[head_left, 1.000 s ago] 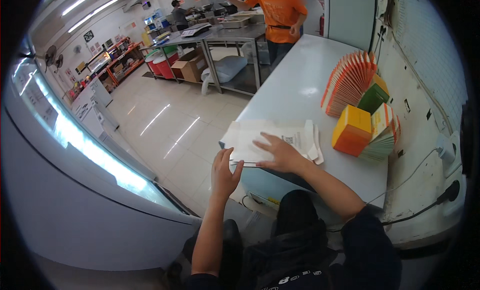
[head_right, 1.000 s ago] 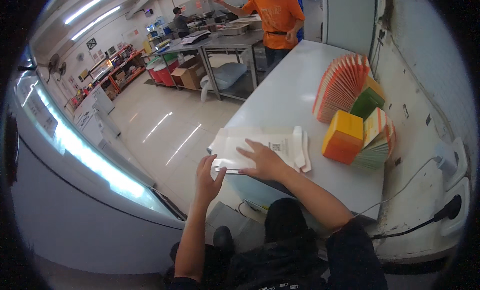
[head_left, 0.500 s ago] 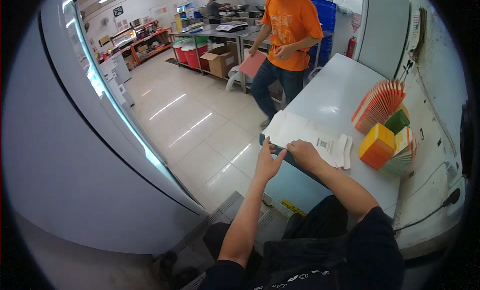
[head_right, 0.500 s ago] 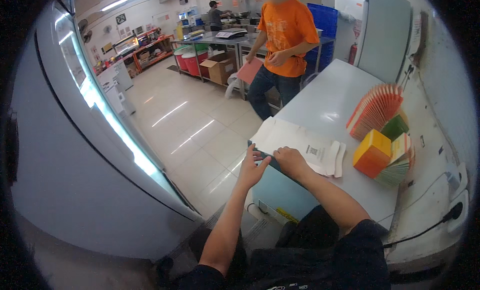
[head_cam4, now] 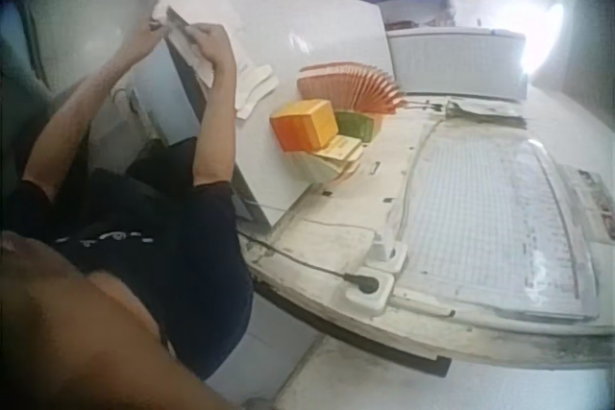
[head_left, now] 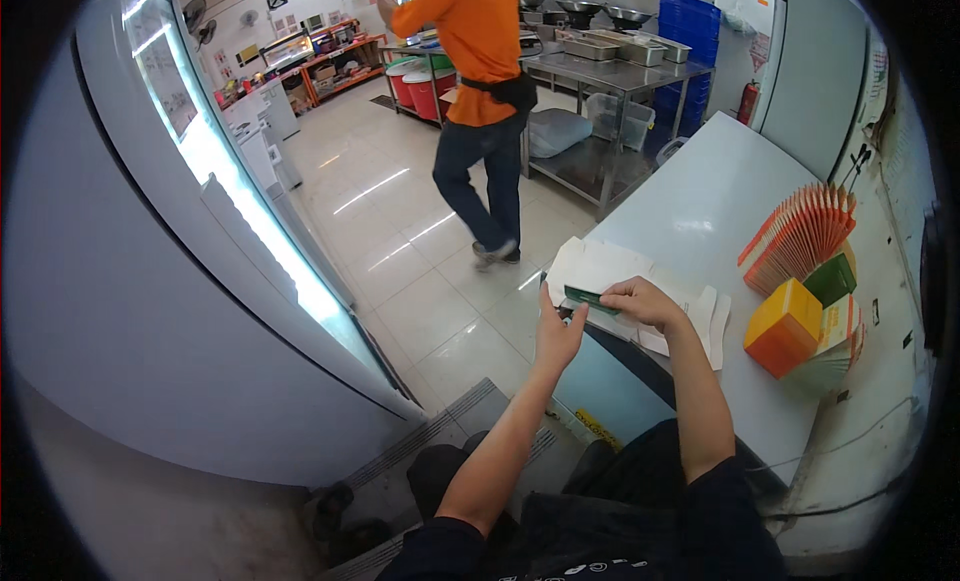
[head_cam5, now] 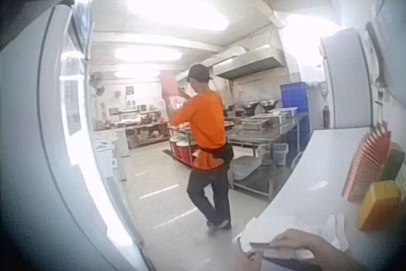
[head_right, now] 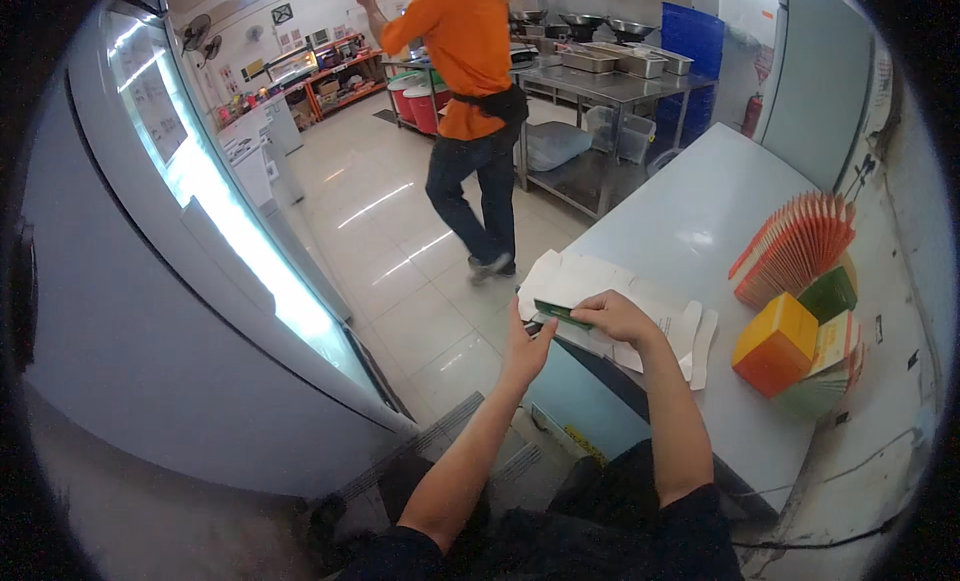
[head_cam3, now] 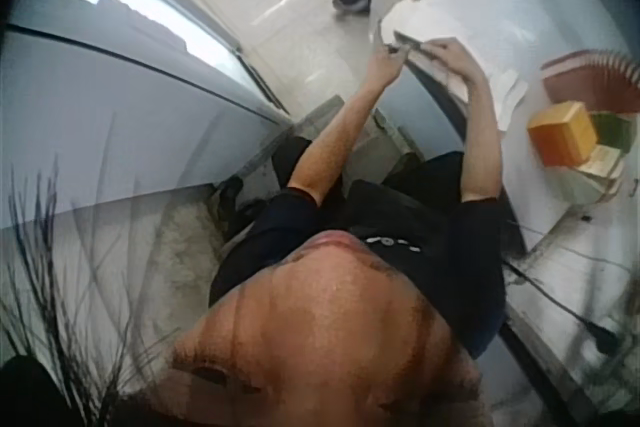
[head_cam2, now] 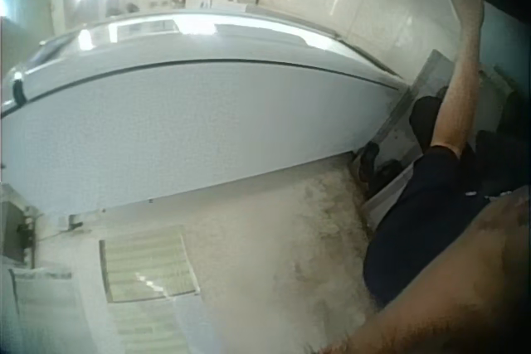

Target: The person folds and assembles cardboard food boxes by hand, occasionally placing a small green packet inside before stacking the completed containers on a table.

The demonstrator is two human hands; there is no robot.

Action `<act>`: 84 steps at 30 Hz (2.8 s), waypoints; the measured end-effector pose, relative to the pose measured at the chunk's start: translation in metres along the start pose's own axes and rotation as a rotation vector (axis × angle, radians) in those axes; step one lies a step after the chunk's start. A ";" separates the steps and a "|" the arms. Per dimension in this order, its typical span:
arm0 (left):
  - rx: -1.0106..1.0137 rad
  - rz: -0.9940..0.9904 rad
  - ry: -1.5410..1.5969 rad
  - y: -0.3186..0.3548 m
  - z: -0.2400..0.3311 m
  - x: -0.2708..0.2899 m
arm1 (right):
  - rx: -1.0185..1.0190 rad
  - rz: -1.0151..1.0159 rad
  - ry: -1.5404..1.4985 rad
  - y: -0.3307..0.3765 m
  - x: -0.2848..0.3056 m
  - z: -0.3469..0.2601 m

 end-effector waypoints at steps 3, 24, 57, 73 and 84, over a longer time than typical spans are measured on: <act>0.077 -0.086 -0.025 0.004 -0.002 -0.002 | 0.233 0.186 0.383 0.003 -0.007 -0.023; -0.620 0.400 -0.152 0.033 0.167 0.071 | 0.876 0.378 0.167 0.131 -0.056 -0.157; -0.729 0.043 -0.392 0.052 0.219 0.110 | 1.038 0.280 0.114 0.147 -0.081 -0.169; -0.787 0.023 -0.400 0.051 0.228 0.106 | 1.137 0.435 0.158 0.152 -0.087 -0.162; -0.926 0.520 -0.477 0.064 0.228 0.110 | 0.940 0.188 -0.208 0.157 -0.084 -0.172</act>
Point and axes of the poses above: each hand's wrist, its own y-axis away from the middle knuckle, its own x-axis out of the back of the hand, z = x × y, the point moved 4 cm from there along -y, towards the middle knuckle, and after that the axes turned 15 degrees about -y, right-handed, at the moved point
